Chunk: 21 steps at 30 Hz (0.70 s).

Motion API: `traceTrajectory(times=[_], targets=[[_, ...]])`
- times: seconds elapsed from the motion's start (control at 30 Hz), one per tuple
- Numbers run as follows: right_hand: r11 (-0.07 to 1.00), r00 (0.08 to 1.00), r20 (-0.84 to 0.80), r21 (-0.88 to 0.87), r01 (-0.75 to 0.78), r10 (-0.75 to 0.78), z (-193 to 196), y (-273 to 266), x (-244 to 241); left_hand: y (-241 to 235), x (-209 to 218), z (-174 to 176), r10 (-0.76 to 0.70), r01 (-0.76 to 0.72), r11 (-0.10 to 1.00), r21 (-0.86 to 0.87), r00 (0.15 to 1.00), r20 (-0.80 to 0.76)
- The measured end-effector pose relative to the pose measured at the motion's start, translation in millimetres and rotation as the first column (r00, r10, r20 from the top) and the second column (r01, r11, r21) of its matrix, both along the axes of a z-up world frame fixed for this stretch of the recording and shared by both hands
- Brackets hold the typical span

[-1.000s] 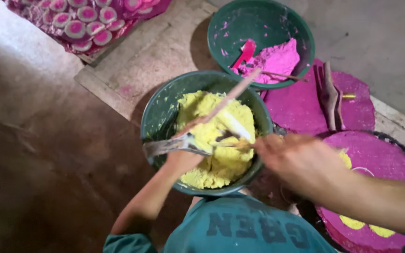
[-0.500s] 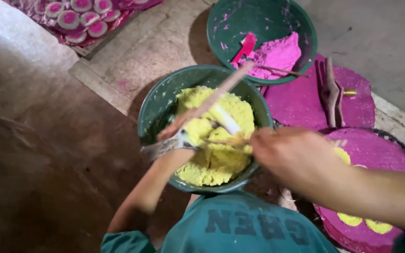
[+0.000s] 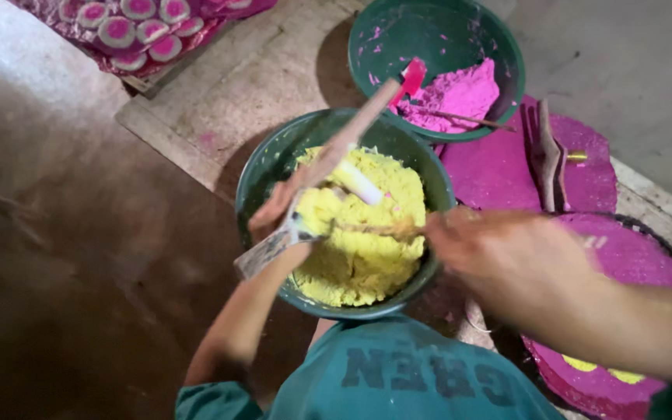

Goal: The person scoops yellow and pink dough into a handheld press, then presses circular shapes onto a pink glittery mat. They repeat the process, arranging the yellow and pink circles in rows on the mat.

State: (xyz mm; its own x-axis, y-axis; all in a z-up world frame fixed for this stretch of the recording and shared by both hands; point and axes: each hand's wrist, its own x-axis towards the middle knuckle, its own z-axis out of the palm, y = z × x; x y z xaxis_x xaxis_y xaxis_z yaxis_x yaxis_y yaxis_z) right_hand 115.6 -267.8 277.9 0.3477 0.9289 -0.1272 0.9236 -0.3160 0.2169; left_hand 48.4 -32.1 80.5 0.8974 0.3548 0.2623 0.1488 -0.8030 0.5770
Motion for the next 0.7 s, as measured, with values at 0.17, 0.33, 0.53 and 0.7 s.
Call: traceTrajectory(times=[0.17, 0.33, 0.53, 0.7], targets=[[0.999, 0.991, 0.133, -0.035, 0.001, 0.003, -0.3, -7.6, 17.1, 16.2, -13.4, 17.5, -0.091, 0.034, 0.979, 0.202, 0.956, 0.280], [0.989, 0.962, 0.235, -0.084, -0.123, 0.139, -29.4, 33.0, -13.8, -2.4, -15.4, 11.0, -0.146, 0.085, 0.978, 0.193, 0.933, 0.329], [0.966, 0.991, -0.023, 0.225, -0.125, 0.134, -22.4, 15.0, -5.6, 5.5, -13.3, 0.6, -0.011, -0.009, 0.986, 0.164, 0.993, 0.116], [0.808, 0.901, -0.429, 0.552, 0.206, 0.064, -48.8, -1.4, 19.5, 15.9, -9.2, 16.5, 0.088, -0.136, 0.982, 0.131, 0.944, 0.319]])
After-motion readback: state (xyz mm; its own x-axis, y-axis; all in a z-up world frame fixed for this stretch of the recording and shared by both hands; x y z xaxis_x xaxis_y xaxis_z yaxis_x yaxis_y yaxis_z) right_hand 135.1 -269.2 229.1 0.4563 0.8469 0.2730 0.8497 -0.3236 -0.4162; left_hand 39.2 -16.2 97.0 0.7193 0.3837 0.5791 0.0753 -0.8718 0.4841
